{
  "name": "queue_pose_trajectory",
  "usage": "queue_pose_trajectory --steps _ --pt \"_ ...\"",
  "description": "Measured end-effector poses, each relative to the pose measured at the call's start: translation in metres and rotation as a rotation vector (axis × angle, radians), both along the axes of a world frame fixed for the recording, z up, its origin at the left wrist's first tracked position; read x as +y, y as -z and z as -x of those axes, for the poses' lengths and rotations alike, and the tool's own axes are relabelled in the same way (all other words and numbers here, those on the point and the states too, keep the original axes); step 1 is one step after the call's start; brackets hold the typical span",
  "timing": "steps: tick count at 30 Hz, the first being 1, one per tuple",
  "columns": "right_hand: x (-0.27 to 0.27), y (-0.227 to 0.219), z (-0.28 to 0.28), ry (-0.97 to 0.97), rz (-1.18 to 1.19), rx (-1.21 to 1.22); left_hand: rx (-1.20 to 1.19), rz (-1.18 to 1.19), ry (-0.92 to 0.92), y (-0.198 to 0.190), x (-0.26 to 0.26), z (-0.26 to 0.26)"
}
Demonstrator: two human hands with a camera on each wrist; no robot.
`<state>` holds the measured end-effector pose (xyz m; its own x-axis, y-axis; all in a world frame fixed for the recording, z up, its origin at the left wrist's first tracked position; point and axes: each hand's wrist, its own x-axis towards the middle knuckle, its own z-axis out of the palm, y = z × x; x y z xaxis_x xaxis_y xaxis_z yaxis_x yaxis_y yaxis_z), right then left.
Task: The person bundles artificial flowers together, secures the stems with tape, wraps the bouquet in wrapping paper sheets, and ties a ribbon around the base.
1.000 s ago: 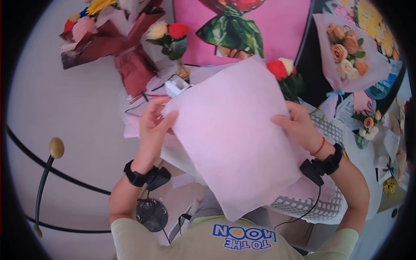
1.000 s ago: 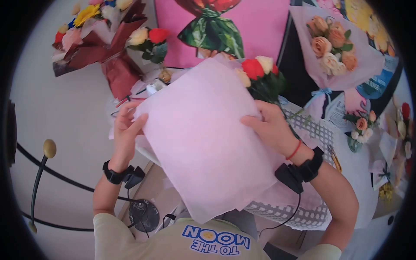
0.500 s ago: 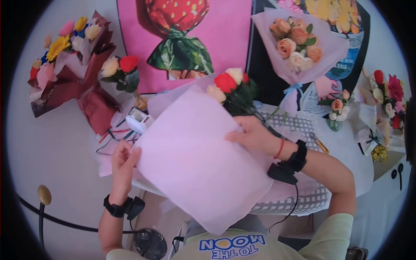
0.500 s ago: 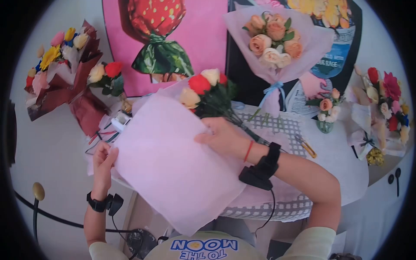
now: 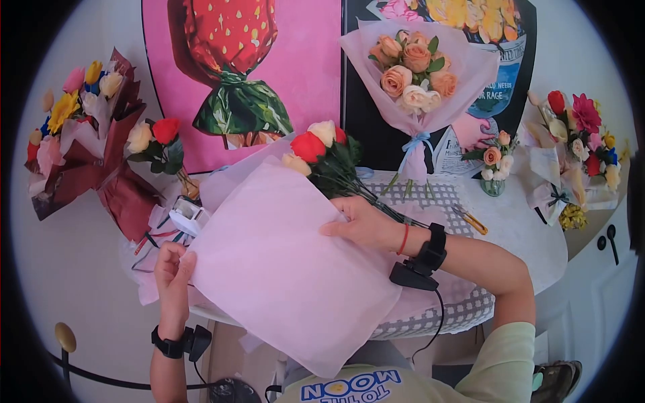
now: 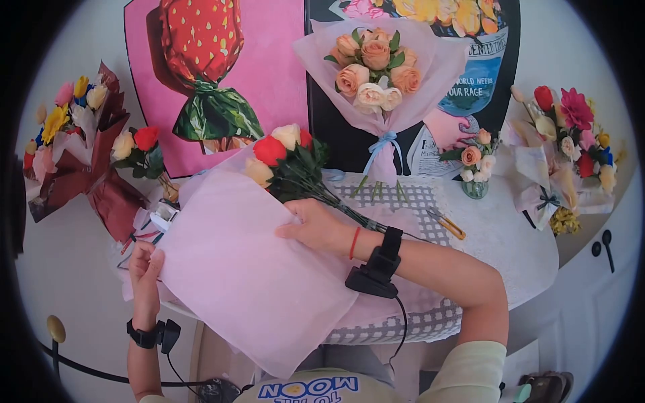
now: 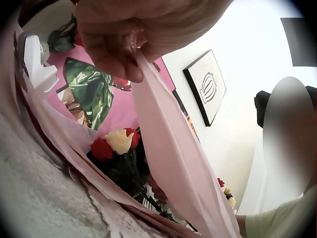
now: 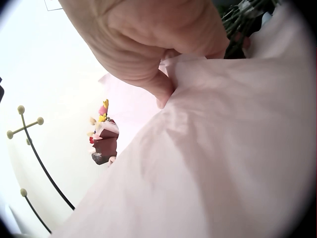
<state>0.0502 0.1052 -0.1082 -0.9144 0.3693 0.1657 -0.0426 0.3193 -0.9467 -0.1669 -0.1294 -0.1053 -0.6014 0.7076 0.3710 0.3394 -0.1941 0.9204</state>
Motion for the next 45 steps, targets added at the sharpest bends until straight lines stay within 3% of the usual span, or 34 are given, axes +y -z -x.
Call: queue_pose_trajectory --steps 5,14,18,20,21,23,24,26,27,29,30,32,36,39,41,42,44,45 --pt "0.005 0.006 0.000 0.010 -0.004 0.006 0.079 0.009 -0.010 0.000 0.000 0.007" --pt "0.005 0.004 -0.002 0.018 0.016 0.014 0.116 -0.036 0.141 -0.007 0.009 0.021" --pt "0.003 0.000 -0.002 0.013 0.070 0.060 0.141 0.012 0.039 -0.008 0.004 0.031" --pt "0.003 -0.004 0.000 0.069 0.037 0.103 -0.374 -0.290 0.194 -0.006 0.009 0.017" --pt "0.003 -0.007 0.001 0.080 0.037 0.106 -0.373 -0.286 0.205 -0.006 0.008 0.012" --pt "0.005 -0.011 0.006 0.052 0.027 0.179 -0.713 -0.272 0.446 -0.001 0.001 0.001" --pt "0.005 -0.013 0.009 0.063 0.029 0.180 -0.714 -0.266 0.455 0.010 -0.002 -0.004" --pt "0.004 -0.018 0.014 0.097 0.009 0.254 -0.657 -0.179 0.656 0.030 -0.006 -0.011" --pt "0.004 -0.022 0.014 0.098 0.012 0.255 -0.656 -0.176 0.657 0.028 -0.003 -0.021" --pt "0.002 -0.029 0.016 0.156 -0.034 0.262 -0.536 0.117 0.482 0.022 0.004 -0.044" --pt "0.001 -0.030 0.017 0.150 -0.031 0.263 -0.536 0.118 0.476 0.018 0.009 -0.052" --pt "0.002 -0.034 0.016 0.187 -0.054 0.305 -0.506 0.152 0.283 0.012 0.017 -0.062" --pt "0.009 -0.039 0.005 0.135 -0.083 0.273 -0.394 0.158 0.159 0.020 0.017 -0.049" --pt "0.015 -0.050 -0.017 0.274 0.099 0.081 -0.482 0.154 0.059 0.016 0.010 -0.040" --pt "0.032 -0.041 -0.030 0.504 -0.621 -0.211 -0.468 0.161 0.013 0.017 0.003 -0.032" --pt "0.035 -0.034 -0.037 0.497 -0.618 -0.209 -0.468 0.163 0.006 0.019 0.001 -0.029" --pt "0.038 -0.020 -0.048 0.584 -1.061 -0.281 -0.484 0.130 -0.014 0.026 -0.004 -0.023" --pt "0.042 -0.014 -0.049 0.576 -1.059 -0.278 -0.485 0.131 -0.023 0.028 -0.004 -0.023"
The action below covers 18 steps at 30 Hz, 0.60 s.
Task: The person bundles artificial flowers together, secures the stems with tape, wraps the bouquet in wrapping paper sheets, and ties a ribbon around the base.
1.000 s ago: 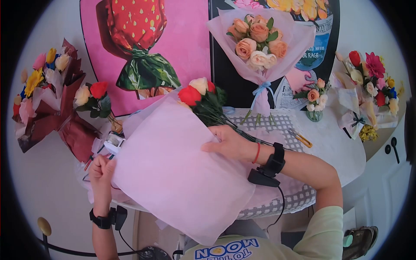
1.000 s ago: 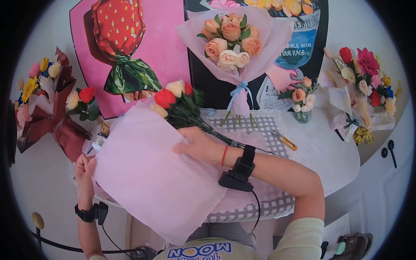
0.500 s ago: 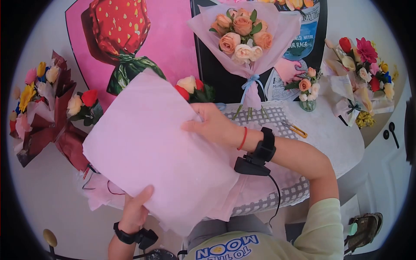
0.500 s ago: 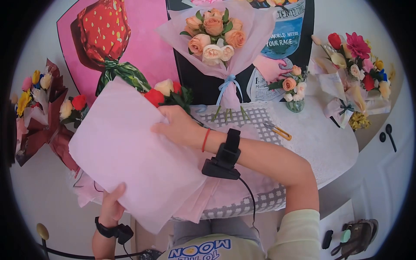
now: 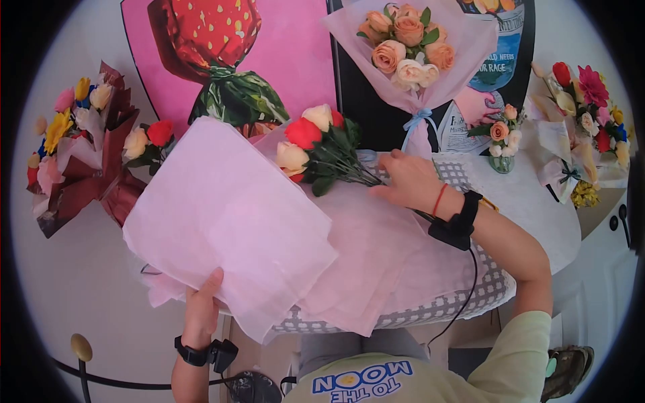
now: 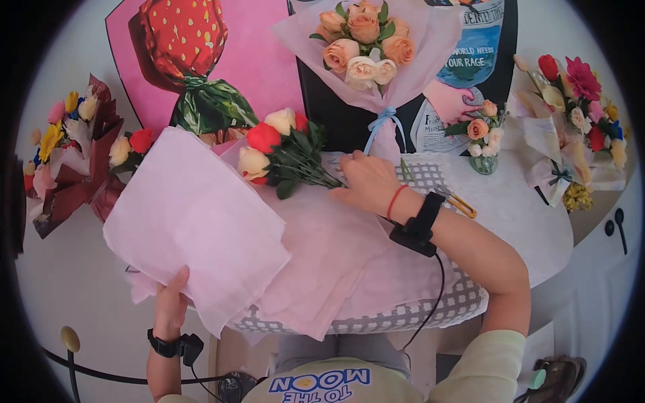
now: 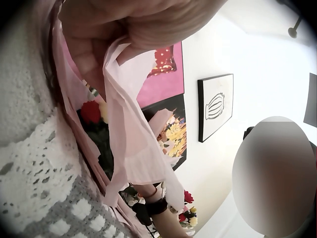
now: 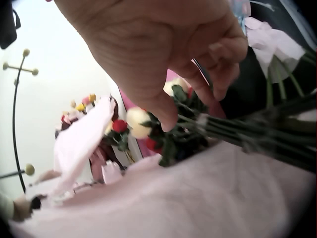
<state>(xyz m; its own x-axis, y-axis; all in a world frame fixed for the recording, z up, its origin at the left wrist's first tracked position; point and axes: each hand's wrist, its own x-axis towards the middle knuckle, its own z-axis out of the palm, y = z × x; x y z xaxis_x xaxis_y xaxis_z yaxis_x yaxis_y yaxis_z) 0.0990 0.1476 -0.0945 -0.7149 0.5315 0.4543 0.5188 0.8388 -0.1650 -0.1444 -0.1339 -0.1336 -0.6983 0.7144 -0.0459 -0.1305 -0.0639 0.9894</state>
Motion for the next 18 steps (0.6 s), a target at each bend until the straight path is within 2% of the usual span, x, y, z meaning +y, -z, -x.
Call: queue_pose_trajectory --steps 3,5,9,11,13,15,16,18 --pt "0.008 0.012 0.003 -0.015 0.109 -0.124 0.000 -0.013 0.023 0.003 -0.002 0.001" --pt "0.010 0.014 0.007 -0.032 0.183 -0.084 -0.040 -0.012 0.078 0.003 0.000 -0.001" --pt "-0.004 -0.004 0.004 -0.097 0.164 0.014 -0.043 -0.021 0.047 0.003 0.005 -0.004" --pt "-0.020 -0.020 0.003 0.003 0.266 0.137 -0.092 0.011 0.088 0.002 0.009 -0.005" --pt "-0.031 -0.034 0.005 -0.075 0.214 0.157 -0.106 -0.016 0.107 0.000 0.014 -0.007" --pt "-0.052 -0.045 0.014 -0.198 0.300 0.246 -0.116 -0.046 0.140 -0.002 0.021 -0.009" --pt "-0.057 -0.042 0.021 -0.306 0.189 0.289 -0.120 -0.066 0.170 -0.004 0.025 -0.010" --pt "-0.071 -0.048 0.035 -0.376 0.193 0.260 -0.120 -0.090 0.194 -0.008 0.032 -0.012"
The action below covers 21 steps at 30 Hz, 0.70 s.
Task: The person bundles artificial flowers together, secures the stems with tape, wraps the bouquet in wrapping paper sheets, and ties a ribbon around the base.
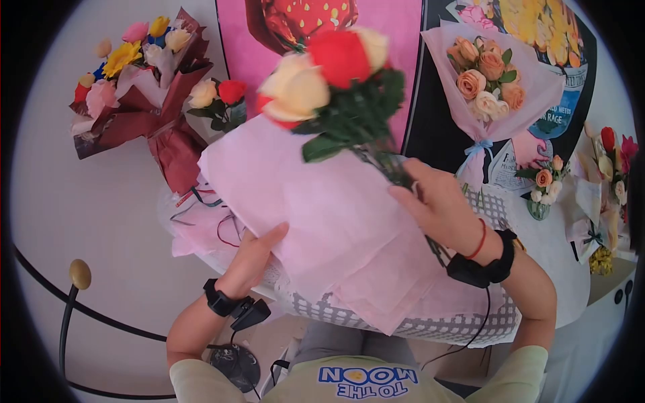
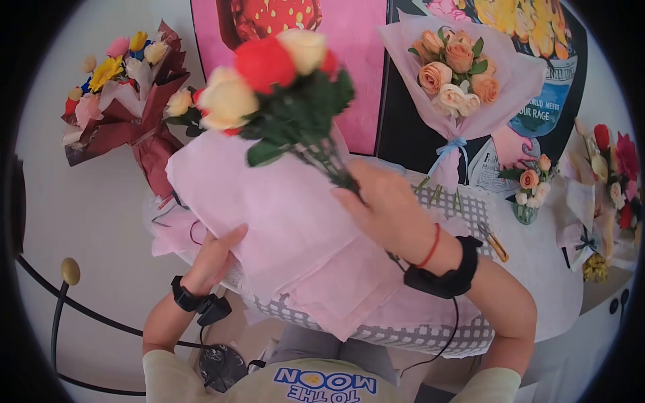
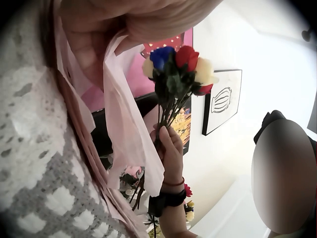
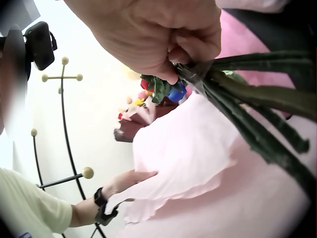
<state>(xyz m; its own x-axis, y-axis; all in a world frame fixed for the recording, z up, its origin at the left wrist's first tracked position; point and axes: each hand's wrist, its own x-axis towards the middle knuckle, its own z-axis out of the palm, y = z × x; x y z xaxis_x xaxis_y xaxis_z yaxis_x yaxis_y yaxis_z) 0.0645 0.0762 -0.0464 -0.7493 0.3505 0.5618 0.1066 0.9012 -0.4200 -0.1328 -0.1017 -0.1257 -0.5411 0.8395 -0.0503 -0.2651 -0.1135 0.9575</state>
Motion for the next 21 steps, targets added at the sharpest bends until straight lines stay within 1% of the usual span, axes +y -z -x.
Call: queue_pose_trajectory --steps 1,4,8,10,12,14,15,17,18,19,20,21 --pt "-0.006 -0.003 0.006 -0.066 -0.006 -0.020 0.032 -0.021 -0.002 -0.002 0.004 -0.001" --pt "-0.014 -0.005 0.023 -0.120 -0.036 -0.031 0.070 -0.040 -0.022 -0.015 0.013 -0.004" --pt "-0.013 0.000 0.034 -0.128 0.002 -0.037 0.033 -0.032 -0.049 -0.025 0.020 -0.013" --pt "-0.012 0.004 0.036 -0.093 0.002 -0.094 -0.013 -0.081 -0.021 -0.020 0.023 -0.016" --pt "-0.011 0.011 0.038 -0.102 0.008 -0.125 -0.064 -0.125 0.002 -0.014 0.023 -0.017" --pt "-0.008 0.020 0.039 -0.114 0.022 -0.162 -0.197 -0.141 0.105 -0.009 0.024 -0.017" --pt "-0.006 0.025 0.040 -0.122 0.010 -0.201 -0.207 -0.134 0.099 -0.004 0.025 -0.016" --pt "-0.003 0.035 0.042 -0.136 0.009 -0.251 -0.276 -0.141 0.168 0.008 0.027 -0.015" --pt "-0.001 0.040 0.043 -0.126 0.023 -0.309 -0.288 -0.133 0.162 0.012 0.027 -0.013" --pt "0.001 0.044 0.045 -0.116 0.036 -0.367 -0.314 -0.101 0.193 0.016 0.027 -0.011" --pt "0.002 0.048 0.046 -0.119 0.045 -0.375 -0.338 -0.070 0.225 0.019 0.027 -0.008" --pt "0.003 0.051 0.048 -0.116 0.044 -0.402 -0.346 -0.064 0.223 0.020 0.026 -0.006"
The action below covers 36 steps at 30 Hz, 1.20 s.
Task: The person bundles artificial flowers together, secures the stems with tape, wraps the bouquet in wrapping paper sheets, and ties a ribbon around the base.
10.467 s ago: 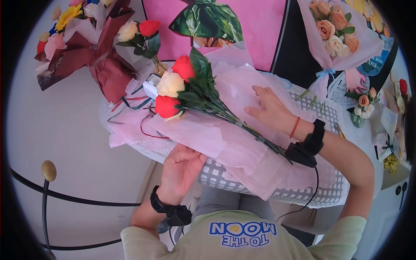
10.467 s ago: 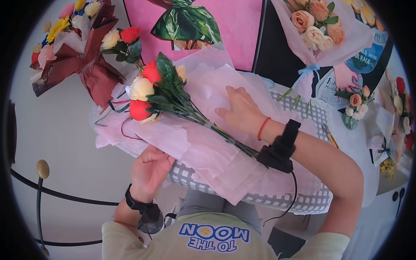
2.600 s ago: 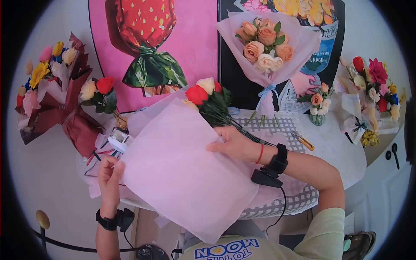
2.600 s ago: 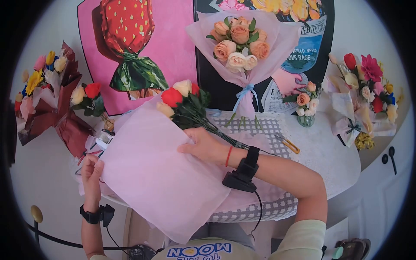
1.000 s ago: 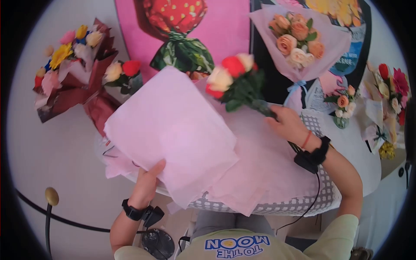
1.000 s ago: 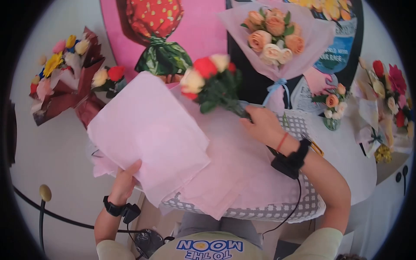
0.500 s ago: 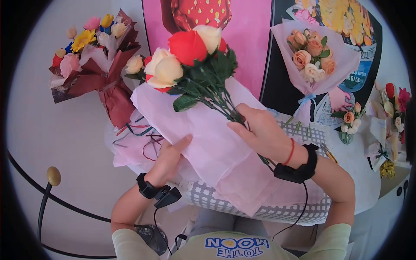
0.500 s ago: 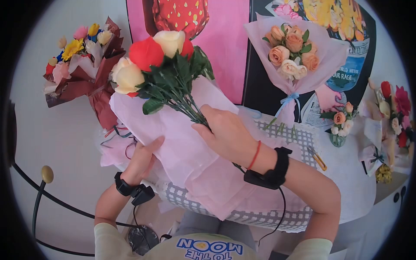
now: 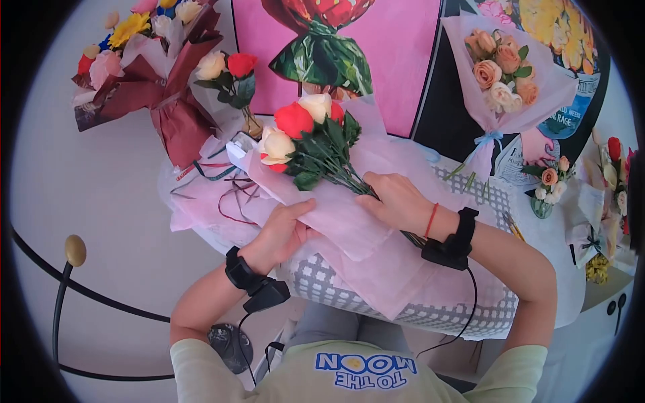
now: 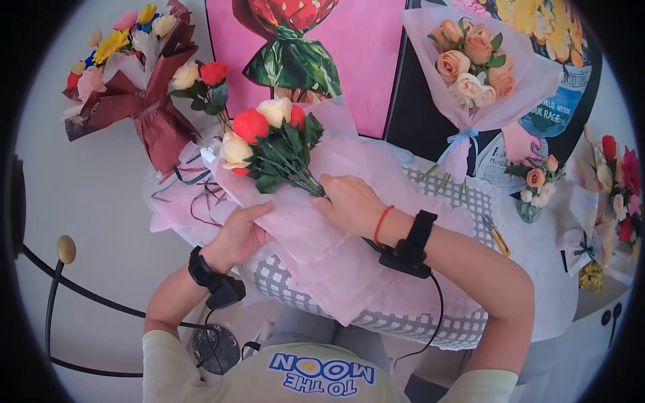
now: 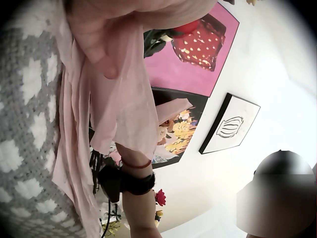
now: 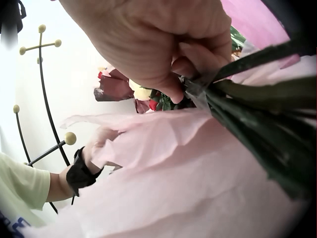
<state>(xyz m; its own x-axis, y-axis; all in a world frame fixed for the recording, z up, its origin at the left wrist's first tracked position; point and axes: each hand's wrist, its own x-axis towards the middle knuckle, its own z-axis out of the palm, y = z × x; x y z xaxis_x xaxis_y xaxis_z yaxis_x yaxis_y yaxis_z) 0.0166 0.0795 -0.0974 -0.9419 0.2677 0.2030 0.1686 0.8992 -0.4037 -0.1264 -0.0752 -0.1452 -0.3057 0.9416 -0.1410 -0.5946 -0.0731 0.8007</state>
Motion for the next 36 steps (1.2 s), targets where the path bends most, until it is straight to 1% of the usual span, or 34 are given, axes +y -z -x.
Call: queue_pose_trajectory --steps 2,4,8,10,12,14,16,18,19,20,21,23,24,26,27,29,31,32,34,35,36 --pt "0.002 0.002 0.002 0.002 -0.002 -0.033 -0.045 0.030 0.056 -0.001 0.000 0.003" --pt "0.003 0.001 0.006 -0.019 -0.026 0.027 -0.051 0.039 0.068 -0.001 0.000 0.004" --pt "0.007 0.007 0.013 -0.018 -0.049 0.024 -0.091 0.037 0.107 0.003 0.003 0.008" --pt "0.008 0.014 0.015 -0.030 -0.096 -0.019 -0.107 0.023 0.100 0.000 0.002 0.006" --pt "0.009 0.006 0.013 -0.050 -0.078 -0.030 -0.125 0.013 0.089 0.000 0.001 0.006" --pt "0.008 -0.004 0.006 -0.076 -0.061 -0.047 -0.134 -0.015 0.122 0.002 -0.002 0.007" --pt "0.009 -0.011 0.000 -0.059 -0.080 -0.217 -0.156 -0.007 0.103 -0.002 -0.004 0.004" --pt "0.011 -0.008 -0.009 -0.054 -0.076 -0.247 -0.177 -0.004 0.088 -0.003 -0.006 0.003" --pt "0.011 -0.007 -0.012 -0.048 -0.071 -0.275 -0.229 -0.031 0.111 -0.002 -0.008 0.001" --pt "0.013 -0.005 -0.014 -0.049 -0.071 -0.278 -0.281 -0.057 0.135 0.000 -0.011 -0.001" --pt "0.014 -0.003 -0.016 -0.043 -0.052 -0.266 -0.284 -0.053 0.135 0.000 -0.013 -0.004" --pt "0.013 -0.001 -0.018 -0.032 -0.028 -0.252 -0.310 -0.132 0.142 -0.002 -0.014 -0.013" --pt "0.012 -0.004 -0.018 -0.042 -0.020 -0.260 -0.310 -0.129 0.146 -0.001 -0.013 -0.016" --pt "0.012 -0.007 -0.018 -0.047 -0.012 -0.264 -0.213 -0.190 0.196 0.000 -0.010 -0.020" --pt "0.013 -0.008 -0.019 -0.065 -0.008 -0.288 -0.212 -0.188 0.201 -0.002 -0.010 -0.023" --pt "0.018 -0.009 -0.020 -0.078 0.000 -0.312 -0.199 -0.092 0.095 -0.005 -0.012 -0.031" --pt "0.029 -0.011 -0.022 -0.032 0.098 -0.161 -0.164 -0.071 0.096 -0.003 -0.012 -0.032" --pt "0.039 -0.009 -0.020 -0.027 0.104 -0.161 -0.129 -0.055 0.092 -0.002 -0.012 -0.033" --pt "0.062 0.004 -0.014 0.130 -0.126 0.162 -0.167 -0.049 0.082 0.002 -0.012 -0.034" --pt "0.068 0.012 -0.011 0.133 -0.123 0.166 -0.204 -0.052 0.066 0.004 -0.012 -0.034" --pt "0.072 0.018 -0.007 0.189 -0.040 0.152 -0.199 -0.049 0.068 0.007 -0.012 -0.035"
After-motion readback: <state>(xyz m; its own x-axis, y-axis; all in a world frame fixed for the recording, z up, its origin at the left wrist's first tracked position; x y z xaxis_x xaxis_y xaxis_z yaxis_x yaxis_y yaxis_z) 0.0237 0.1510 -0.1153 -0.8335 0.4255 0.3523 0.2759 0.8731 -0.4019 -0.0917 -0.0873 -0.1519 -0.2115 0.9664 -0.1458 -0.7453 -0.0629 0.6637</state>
